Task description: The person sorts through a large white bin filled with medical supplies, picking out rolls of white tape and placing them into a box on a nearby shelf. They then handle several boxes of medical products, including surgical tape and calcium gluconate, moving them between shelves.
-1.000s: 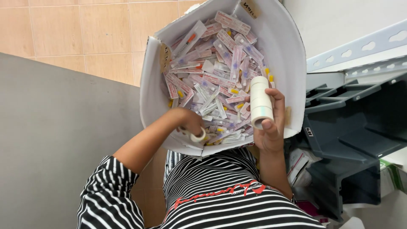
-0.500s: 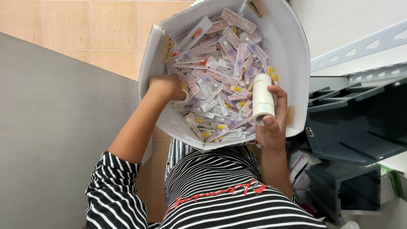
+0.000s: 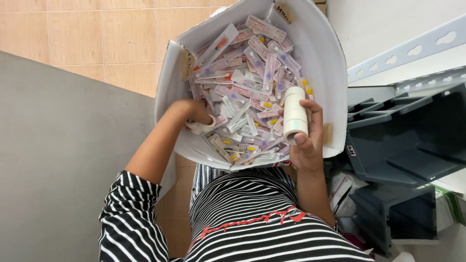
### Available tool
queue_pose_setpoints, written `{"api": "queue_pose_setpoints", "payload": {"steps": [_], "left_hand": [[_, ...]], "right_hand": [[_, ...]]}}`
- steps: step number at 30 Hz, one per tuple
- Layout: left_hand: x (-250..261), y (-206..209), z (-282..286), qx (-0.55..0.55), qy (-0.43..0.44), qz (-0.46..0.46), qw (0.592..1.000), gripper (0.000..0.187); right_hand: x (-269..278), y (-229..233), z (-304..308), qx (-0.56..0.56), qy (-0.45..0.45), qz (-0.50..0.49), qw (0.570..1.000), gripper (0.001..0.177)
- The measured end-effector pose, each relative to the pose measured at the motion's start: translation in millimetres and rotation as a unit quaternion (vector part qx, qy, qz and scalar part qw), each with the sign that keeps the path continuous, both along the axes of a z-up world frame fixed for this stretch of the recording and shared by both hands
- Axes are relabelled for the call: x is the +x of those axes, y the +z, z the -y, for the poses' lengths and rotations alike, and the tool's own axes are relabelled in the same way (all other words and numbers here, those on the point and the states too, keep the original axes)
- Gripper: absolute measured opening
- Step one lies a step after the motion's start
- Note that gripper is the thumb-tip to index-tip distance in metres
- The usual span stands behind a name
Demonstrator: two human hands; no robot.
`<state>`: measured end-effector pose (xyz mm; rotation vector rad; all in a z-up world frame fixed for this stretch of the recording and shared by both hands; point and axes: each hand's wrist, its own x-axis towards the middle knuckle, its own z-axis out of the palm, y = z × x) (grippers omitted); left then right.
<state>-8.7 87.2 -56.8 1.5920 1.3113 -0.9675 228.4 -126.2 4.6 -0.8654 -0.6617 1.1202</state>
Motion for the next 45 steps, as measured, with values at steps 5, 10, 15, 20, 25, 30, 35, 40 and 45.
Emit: {"api": "queue_pose_setpoints", "payload": {"steps": [5, 10, 15, 20, 25, 30, 35, 40, 45], "left_hand": [[-7, 22, 1, -0.026, 0.009, 0.011, 1.0, 0.094], [-9, 48, 4, -0.059, -0.008, 0.125, 0.99, 0.097], [7, 72, 17, -0.128, -0.025, 0.174, 0.976, 0.109], [6, 34, 37, -0.103, -0.097, 0.048, 0.989, 0.1], [26, 37, 80, 0.012, -0.206, 0.12, 0.971, 0.107], [64, 25, 102, 0.111, -0.27, 0.13, 0.948, 0.107], [89, 2, 104, 0.154, -0.287, 0.114, 0.939, 0.105], [102, 8, 96, 0.135, -0.289, 0.117, 0.94, 0.108], [94, 16, 104, 0.127, -0.269, 0.135, 0.945, 0.049]], "right_hand": [[-1, 1, -1, -0.002, -0.001, -0.007, 1.0, 0.09], [2, -2, -3, 0.0, -0.002, -0.013, 1.0, 0.089], [1, 0, -5, -0.002, 0.008, -0.012, 1.0, 0.089], [2, -1, -5, -0.003, 0.003, -0.015, 1.0, 0.089], [2, -3, -5, -0.005, 0.008, -0.012, 1.0, 0.09], [0, -3, -8, -0.009, 0.008, -0.011, 1.0, 0.09], [-2, -2, -9, -0.018, 0.012, -0.004, 1.0, 0.09], [-3, -2, -9, -0.03, 0.019, 0.008, 0.999, 0.089], [-11, 9, -12, -0.054, 0.057, 0.018, 0.997, 0.092]]}}
